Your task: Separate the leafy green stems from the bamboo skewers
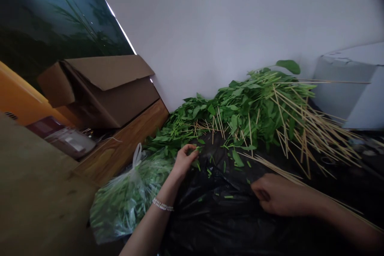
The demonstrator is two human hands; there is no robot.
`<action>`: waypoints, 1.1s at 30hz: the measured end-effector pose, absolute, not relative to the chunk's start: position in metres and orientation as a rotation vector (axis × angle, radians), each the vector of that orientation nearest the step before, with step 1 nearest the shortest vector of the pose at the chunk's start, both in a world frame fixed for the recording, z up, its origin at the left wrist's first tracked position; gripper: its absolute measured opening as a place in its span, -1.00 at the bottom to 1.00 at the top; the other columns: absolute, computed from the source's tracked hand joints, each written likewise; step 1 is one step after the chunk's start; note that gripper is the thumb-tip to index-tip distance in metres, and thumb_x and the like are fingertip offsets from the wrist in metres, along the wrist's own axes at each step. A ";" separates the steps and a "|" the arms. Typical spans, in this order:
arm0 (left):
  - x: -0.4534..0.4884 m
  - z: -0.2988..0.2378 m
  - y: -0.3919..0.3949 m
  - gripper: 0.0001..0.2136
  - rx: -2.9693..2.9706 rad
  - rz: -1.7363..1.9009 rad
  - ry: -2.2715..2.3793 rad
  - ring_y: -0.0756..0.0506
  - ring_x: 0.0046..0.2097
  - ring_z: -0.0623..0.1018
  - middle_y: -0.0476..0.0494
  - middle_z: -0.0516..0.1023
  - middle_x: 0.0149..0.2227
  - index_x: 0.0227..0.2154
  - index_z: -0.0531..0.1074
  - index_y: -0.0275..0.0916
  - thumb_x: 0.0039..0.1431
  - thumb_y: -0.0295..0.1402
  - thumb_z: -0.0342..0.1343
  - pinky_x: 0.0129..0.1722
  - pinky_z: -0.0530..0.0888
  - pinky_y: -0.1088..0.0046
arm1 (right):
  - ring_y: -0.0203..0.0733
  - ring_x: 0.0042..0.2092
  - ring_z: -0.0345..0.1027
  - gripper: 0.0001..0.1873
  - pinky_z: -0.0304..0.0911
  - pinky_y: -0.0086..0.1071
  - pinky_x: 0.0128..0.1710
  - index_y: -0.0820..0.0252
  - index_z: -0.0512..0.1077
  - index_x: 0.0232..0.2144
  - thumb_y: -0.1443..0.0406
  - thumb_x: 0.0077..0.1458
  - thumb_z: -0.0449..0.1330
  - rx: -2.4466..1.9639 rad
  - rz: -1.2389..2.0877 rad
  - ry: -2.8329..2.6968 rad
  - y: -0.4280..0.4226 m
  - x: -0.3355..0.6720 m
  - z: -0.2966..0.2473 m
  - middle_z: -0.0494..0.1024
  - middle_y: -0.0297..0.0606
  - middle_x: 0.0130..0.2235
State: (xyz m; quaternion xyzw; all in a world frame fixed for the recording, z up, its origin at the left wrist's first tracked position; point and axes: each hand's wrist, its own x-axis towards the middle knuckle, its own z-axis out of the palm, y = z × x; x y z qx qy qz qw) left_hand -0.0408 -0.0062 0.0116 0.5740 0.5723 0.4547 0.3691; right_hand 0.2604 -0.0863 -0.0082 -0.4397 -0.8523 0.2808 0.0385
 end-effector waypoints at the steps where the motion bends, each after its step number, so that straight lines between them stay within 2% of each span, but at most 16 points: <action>1: -0.043 0.014 -0.008 -0.75 1.484 1.169 1.455 0.07 -0.51 0.39 0.06 0.41 -0.51 -0.37 0.40 -0.27 -0.10 -0.24 0.23 -0.47 0.31 0.57 | -0.37 -0.51 0.05 -0.92 -0.19 -0.42 -0.52 0.16 0.24 -0.60 0.41 -0.24 0.09 -1.356 0.853 -2.608 -0.085 0.262 -0.010 0.27 -0.44 -0.57; 8: -0.066 0.028 -0.020 -0.75 1.684 0.989 1.471 0.00 -0.42 0.45 -0.05 0.50 -0.44 -0.37 0.46 -0.31 -0.09 -0.25 0.23 -0.39 0.36 0.51 | -0.37 -0.51 0.07 -0.89 -0.15 -0.43 -0.52 0.16 0.20 -0.62 0.40 -0.19 0.10 -1.458 0.772 -2.508 -0.072 0.281 -0.004 0.28 -0.43 -0.58; 13: -0.068 0.026 -0.031 -0.75 1.983 0.811 1.484 -0.13 -0.15 0.52 -0.19 0.56 -0.18 -0.22 0.51 -0.27 0.02 -0.31 0.16 -0.15 0.42 0.39 | -0.35 -0.53 0.09 -0.89 -0.15 -0.42 -0.51 0.15 0.21 -0.61 0.39 -0.15 0.09 -1.554 0.609 -2.453 -0.065 0.287 0.007 0.31 -0.41 -0.58; 16: -0.063 0.027 -0.037 -0.78 2.152 0.751 1.513 -0.16 -0.07 0.51 -0.19 0.56 -0.13 -0.21 0.52 -0.23 0.07 -0.35 0.13 -0.04 0.39 0.34 | -0.32 -0.52 0.14 -0.93 -0.17 -0.41 -0.50 0.15 0.25 -0.58 0.38 -0.13 0.07 -1.640 0.437 -2.445 -0.059 0.290 0.003 0.36 -0.37 -0.56; 22: -0.061 0.017 -0.044 -0.84 2.438 0.677 1.530 -0.14 -0.10 0.52 -0.15 0.57 -0.19 -0.24 0.50 -0.20 0.16 -0.37 0.06 -0.03 0.40 0.32 | -0.26 -0.47 0.26 -0.92 -0.20 -0.39 -0.48 0.15 0.28 -0.54 0.34 -0.03 0.03 -1.717 0.176 -2.428 -0.051 0.295 -0.012 0.42 -0.32 -0.51; 25: -0.069 0.004 -0.045 -0.83 2.624 0.582 1.579 -0.17 -0.05 0.48 -0.18 0.54 -0.15 -0.20 0.49 -0.19 0.16 -0.37 0.08 -0.01 0.38 0.26 | -0.24 -0.46 0.30 -0.91 -0.23 -0.38 -0.49 0.16 0.31 -0.50 0.35 -0.02 0.01 -1.735 0.149 -2.458 -0.052 0.293 -0.019 0.44 -0.28 -0.49; 28: -0.077 -0.005 -0.043 -0.79 2.735 0.449 1.650 -0.20 0.00 0.45 -0.18 0.53 -0.11 -0.17 0.49 -0.18 0.13 -0.45 0.09 -0.02 0.37 0.23 | -0.21 -0.45 0.33 -0.90 -0.23 -0.37 -0.49 0.17 0.33 -0.49 0.36 -0.01 0.01 -1.743 0.157 -2.466 -0.052 0.290 -0.023 0.45 -0.25 -0.48; 33: -0.085 -0.010 -0.028 -0.73 2.731 0.324 1.769 -0.18 -0.02 0.45 -0.17 0.55 -0.15 -0.22 0.51 -0.20 0.08 -0.59 0.03 -0.05 0.34 0.26 | -0.19 -0.42 0.35 -0.88 -0.21 -0.38 -0.48 0.16 0.33 -0.49 0.37 0.00 0.00 -1.743 0.128 -2.473 -0.052 0.290 -0.023 0.48 -0.25 -0.46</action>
